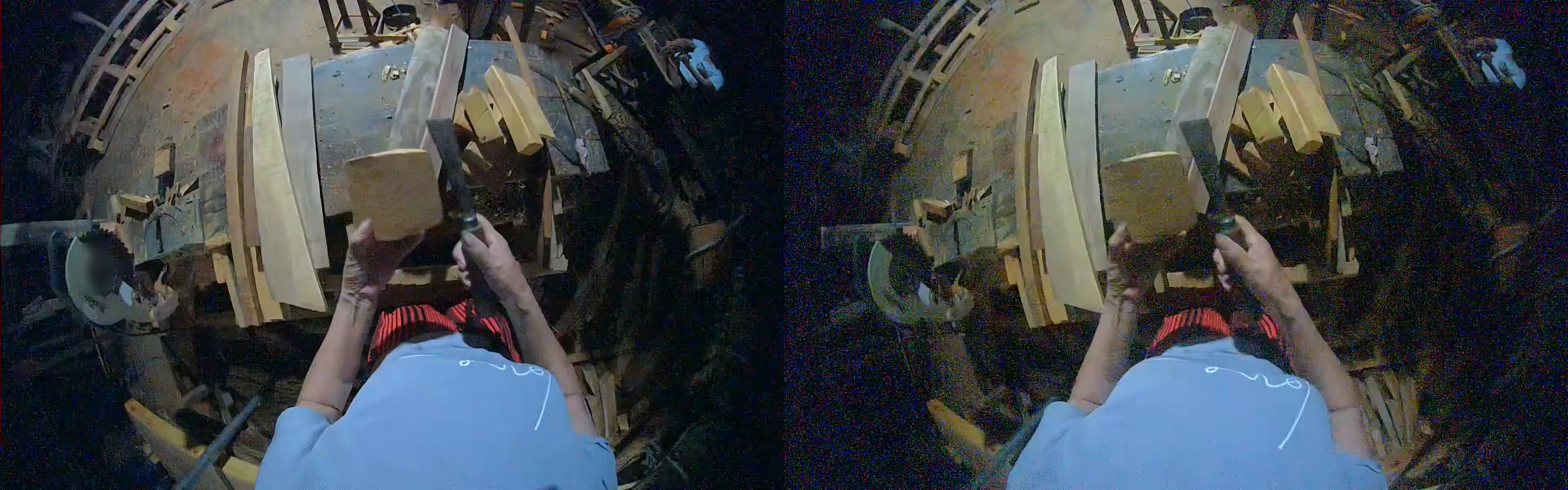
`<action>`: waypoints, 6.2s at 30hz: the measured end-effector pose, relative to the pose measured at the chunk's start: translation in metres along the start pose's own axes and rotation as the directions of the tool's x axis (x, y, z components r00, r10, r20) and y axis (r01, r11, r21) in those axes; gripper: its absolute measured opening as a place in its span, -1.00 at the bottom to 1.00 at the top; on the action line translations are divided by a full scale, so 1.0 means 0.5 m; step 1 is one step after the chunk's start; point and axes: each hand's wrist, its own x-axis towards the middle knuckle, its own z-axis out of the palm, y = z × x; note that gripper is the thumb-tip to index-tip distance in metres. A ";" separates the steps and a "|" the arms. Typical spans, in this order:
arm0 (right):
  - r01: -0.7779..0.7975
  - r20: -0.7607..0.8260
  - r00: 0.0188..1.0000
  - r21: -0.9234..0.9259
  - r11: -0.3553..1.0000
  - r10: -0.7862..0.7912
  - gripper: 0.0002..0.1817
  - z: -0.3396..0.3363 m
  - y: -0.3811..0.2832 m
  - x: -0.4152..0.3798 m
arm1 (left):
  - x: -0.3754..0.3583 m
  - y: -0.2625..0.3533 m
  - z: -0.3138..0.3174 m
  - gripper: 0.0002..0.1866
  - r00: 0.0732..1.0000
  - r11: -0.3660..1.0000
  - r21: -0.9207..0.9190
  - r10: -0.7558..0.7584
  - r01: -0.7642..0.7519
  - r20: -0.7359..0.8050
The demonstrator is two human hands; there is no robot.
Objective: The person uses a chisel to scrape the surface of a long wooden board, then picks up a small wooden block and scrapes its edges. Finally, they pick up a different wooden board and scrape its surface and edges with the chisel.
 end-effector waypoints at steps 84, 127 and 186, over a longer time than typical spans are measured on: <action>0.082 0.437 0.895 -0.367 0.927 0.094 -0.67 -0.161 -0.104 -0.006 | 0.041 -0.118 0.059 -0.56 0.392 -0.669 0.724 0.628 -0.169 0.672; 0.113 0.504 0.849 -0.461 0.880 0.155 -0.67 -0.160 -0.143 -0.102 | 0.021 -0.109 0.156 -0.47 0.937 0.936 0.043 0.349 -0.350 0.025; -0.015 0.340 0.915 -0.507 0.862 0.217 -0.73 -0.238 -0.094 -0.051 | 0.099 -0.118 0.022 -0.28 0.924 0.919 0.094 0.379 -0.382 0.050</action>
